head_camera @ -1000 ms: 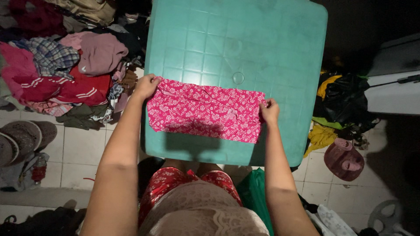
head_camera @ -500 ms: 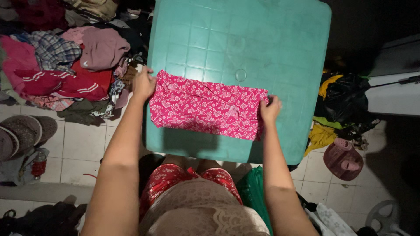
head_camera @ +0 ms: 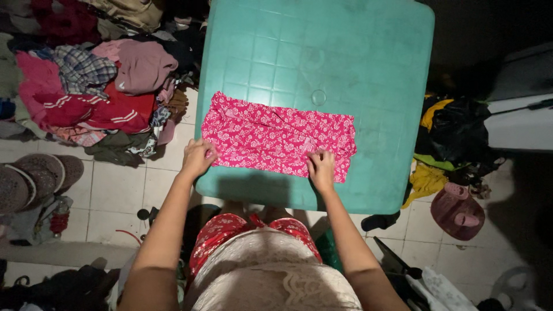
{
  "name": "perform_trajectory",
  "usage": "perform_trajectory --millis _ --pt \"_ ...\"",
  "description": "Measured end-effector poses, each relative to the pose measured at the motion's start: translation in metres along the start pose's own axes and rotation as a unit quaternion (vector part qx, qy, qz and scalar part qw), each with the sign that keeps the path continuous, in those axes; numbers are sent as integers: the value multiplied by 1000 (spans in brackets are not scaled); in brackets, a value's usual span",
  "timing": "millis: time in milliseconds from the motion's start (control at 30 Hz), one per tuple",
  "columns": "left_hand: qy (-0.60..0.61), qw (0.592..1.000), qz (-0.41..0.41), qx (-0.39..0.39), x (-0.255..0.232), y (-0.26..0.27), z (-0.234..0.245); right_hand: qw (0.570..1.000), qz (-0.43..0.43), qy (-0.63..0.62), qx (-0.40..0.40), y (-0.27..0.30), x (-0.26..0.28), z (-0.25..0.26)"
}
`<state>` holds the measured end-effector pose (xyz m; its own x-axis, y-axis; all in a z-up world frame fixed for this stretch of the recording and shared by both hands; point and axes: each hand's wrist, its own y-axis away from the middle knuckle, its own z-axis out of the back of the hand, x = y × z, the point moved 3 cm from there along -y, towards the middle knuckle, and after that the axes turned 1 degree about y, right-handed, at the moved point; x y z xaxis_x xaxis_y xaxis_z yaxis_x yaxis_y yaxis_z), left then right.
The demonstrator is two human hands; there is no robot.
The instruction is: The person picks up several garments from a pile on the floor and folds them one by one on a small plastic table, including a floral-patterned pink item, a pair of shorts, a plaid shirt, and several other pieces of clothing.
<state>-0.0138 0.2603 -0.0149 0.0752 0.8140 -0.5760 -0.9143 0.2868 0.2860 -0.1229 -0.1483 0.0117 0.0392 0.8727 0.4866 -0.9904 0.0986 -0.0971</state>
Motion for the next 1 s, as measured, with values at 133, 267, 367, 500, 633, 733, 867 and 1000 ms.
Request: perform_trajectory --millis 133,267,367,500,633,733,867,1000 --pt "84 996 19 -29 29 -3 -13 1000 -30 2 -4 6 -5 -8" --pt "27 997 -14 -71 21 5 -8 998 -14 45 -43 13 -7 -6" --pt "2 984 -54 -171 -7 11 6 998 5 18 -65 19 -14 -2" --pt "11 956 -95 -276 -61 14 5 978 -94 -21 -187 27 -55 10" --pt "27 976 -143 -161 -131 -11 -80 920 -248 -127 -275 26 -142 26" --pt "-17 973 -210 94 -212 -16 -185 910 -264 -212 -237 9 -186 32" --pt "74 900 -424 67 -296 11 -248 934 -239 -217 -150 -14 -201 21" --pt "25 936 -346 64 -332 2 -269 936 -306 -163 -60 -20 -204 2"
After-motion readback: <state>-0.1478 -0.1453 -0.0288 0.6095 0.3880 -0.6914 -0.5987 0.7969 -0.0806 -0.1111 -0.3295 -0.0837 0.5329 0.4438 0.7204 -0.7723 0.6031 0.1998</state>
